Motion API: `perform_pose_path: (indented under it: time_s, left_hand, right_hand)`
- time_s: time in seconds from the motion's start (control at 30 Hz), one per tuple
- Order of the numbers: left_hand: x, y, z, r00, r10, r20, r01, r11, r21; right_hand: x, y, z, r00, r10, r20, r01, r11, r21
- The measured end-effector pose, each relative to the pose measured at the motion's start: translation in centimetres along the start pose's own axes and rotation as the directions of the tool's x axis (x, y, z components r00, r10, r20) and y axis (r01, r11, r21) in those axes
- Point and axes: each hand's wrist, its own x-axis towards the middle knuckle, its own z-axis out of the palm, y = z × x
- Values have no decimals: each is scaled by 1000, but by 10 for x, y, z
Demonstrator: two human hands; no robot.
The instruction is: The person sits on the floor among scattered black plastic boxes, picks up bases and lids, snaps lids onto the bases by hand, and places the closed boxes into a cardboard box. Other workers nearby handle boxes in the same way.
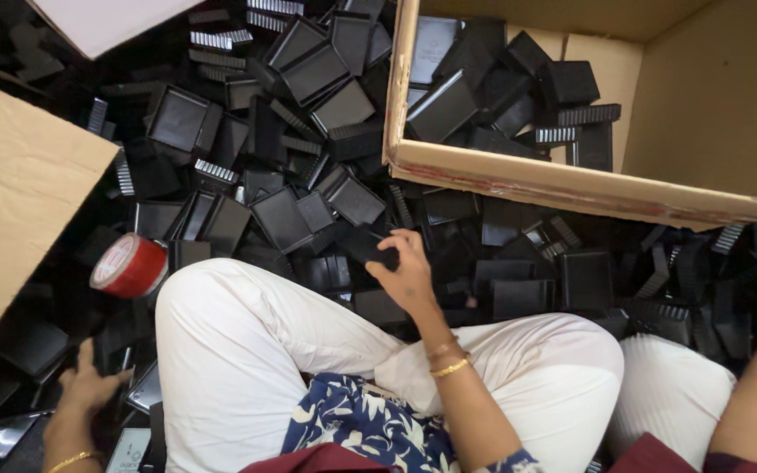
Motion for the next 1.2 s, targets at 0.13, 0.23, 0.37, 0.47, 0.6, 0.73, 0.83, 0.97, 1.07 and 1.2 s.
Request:
perform_pose_path:
  time_s: [0.13, 0.23, 0.37, 0.47, 0.6, 0.73, 0.83, 0.97, 1.07, 1.2]
  left_hand:
    - [3, -16, 3, 991, 92, -101, -94, 996, -12]
    - [-3, -22, 14, 938, 242, -246, -234, 970, 63]
    - [-13, -12, 22, 972, 35, -231, -166, 798, -579]
    - [-31, 18, 15, 896, 94, -434, -420, 498, -759]
    - [-61, 95, -20, 461, 391, -797, -886, 157, -436]
    - [-111, 188, -37, 178, 660, -730, -973, 227, -33]
    - [-146, 251, -14, -95, 803, -589, -955, 92, 281]
    - [-171, 312, 67, -394, 891, -223, -894, -317, 316]
    - [-157, 353, 125, -247, 958, 144, -821, -286, 494]
    - [-124, 381, 166, -107, 987, 123, -671, -163, 723]
  right_hand:
    - [7, -19, -30, 994, 105, 13, -105, 994, 34]
    - [9, -31, -48, 995, -78, -53, 77, 997, -20]
    - [7, -45, -59, 994, 109, -19, -99, 953, 286]
    - [9, -55, -65, 989, 138, -52, -112, 931, 347]
    - [12, -67, -92, 983, 143, -114, -73, 879, 471]
    - [7, -75, -134, 967, 45, -250, 100, 837, 538]
    - [6, -77, -151, 938, 5, -345, 178, 850, 496]
    - [6, -78, -152, 923, 10, -385, 191, 857, 479]
    - [4, -78, -148, 932, 2, -361, 172, 876, 450]
    - [3, -77, -150, 932, 27, -361, 149, 881, 450]
